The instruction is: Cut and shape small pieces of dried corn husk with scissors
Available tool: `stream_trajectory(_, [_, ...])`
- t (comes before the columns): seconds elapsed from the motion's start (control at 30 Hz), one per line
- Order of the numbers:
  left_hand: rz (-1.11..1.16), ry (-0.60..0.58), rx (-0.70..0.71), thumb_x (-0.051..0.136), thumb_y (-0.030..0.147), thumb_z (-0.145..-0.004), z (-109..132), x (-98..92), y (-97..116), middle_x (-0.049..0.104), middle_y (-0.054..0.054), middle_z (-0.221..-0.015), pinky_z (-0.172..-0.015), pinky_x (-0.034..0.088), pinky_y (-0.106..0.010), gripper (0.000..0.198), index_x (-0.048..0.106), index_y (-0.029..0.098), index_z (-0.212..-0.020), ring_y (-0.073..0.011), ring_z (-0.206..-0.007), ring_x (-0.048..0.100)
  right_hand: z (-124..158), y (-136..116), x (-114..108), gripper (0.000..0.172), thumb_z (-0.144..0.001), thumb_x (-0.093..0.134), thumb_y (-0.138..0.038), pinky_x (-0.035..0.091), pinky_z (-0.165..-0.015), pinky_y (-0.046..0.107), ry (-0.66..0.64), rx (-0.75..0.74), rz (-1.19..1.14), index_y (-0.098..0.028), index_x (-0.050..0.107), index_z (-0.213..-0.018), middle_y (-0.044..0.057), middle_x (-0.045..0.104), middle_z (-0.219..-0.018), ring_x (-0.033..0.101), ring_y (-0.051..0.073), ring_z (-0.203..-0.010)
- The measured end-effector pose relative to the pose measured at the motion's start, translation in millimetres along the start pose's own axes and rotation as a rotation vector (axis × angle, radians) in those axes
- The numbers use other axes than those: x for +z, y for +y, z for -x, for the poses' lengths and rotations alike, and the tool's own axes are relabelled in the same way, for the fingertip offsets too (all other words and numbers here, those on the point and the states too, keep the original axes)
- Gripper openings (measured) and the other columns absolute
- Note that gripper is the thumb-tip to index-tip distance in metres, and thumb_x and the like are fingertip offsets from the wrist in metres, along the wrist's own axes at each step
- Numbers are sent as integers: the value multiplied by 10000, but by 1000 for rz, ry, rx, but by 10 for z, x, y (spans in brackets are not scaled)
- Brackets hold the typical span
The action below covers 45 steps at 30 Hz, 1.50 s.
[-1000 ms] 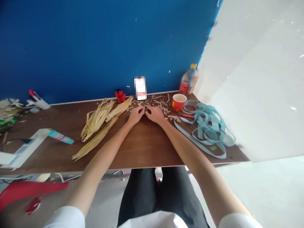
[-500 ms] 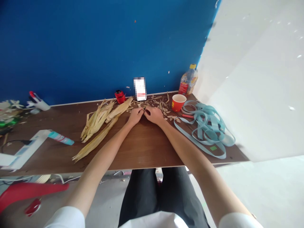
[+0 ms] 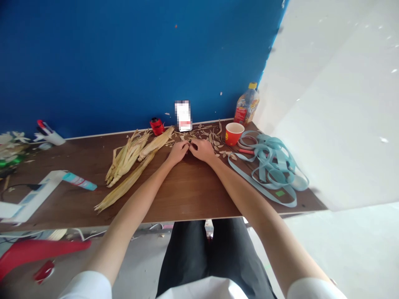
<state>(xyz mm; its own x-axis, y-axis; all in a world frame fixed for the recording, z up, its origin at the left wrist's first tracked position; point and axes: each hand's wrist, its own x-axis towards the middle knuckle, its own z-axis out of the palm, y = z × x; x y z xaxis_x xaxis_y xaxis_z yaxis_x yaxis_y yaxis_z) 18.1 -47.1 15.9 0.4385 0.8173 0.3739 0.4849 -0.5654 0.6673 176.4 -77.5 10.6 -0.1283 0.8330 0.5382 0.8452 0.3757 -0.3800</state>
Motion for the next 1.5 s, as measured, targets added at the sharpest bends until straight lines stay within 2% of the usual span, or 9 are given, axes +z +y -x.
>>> stream_trajectory(0.2, [-73,34,12,432,189,-837,-10,-1,-10,589,-6,-637,-653,378,-264,214,593,188,-696,-161,-633,508,-3,-1,-3,213,-845,470,-296,364,-628,277,-10,-10,-9,-234,654,-758,22,673,-714,589,191,-675])
stream_trajectory(0.4, [64,16,-32,394,235,-894,6,-1,21,621,4,-617,-660,404,-267,236,613,197,-814,-158,-618,562,-23,23,-10,223,-845,453,-289,370,-643,276,11,31,-30,-223,658,-785,29,673,-725,575,186,-669])
stream_trajectory(0.6, [114,21,-13,442,223,-865,9,1,20,634,-3,-647,-668,430,-264,197,634,189,-838,-158,-629,578,-13,9,-15,241,-858,454,-328,352,-613,280,-1,12,-17,-230,644,-748,25,655,-680,566,187,-634])
stream_trajectory(0.83, [-58,151,25,483,212,-819,11,6,0,580,8,-620,-613,350,-254,182,644,181,-738,-133,-592,482,0,6,0,229,-871,468,-347,368,-630,279,-1,4,-25,-236,665,-829,24,676,-718,586,189,-657])
stream_trajectory(1.17, [-23,97,15,444,253,-839,27,-1,74,596,8,-684,-605,346,-243,189,612,177,-796,-114,-590,465,-16,41,0,208,-844,454,-269,369,-632,269,19,-8,-36,-217,654,-816,28,667,-710,573,183,-638])
stream_trajectory(1.3, [-9,101,43,455,235,-805,37,-1,81,526,24,-618,-594,326,-244,161,580,169,-729,-106,-575,426,-10,33,-23,219,-844,447,-257,377,-634,267,6,-17,-52,-213,661,-834,27,673,-724,580,181,-645])
stream_trajectory(1.5, [-60,137,34,498,219,-715,63,-38,86,371,37,-528,-568,282,-251,178,447,162,-555,-98,-558,336,-10,26,-38,232,-820,457,-213,405,-667,263,-55,-46,-105,-213,678,-894,23,700,-797,605,181,-707])
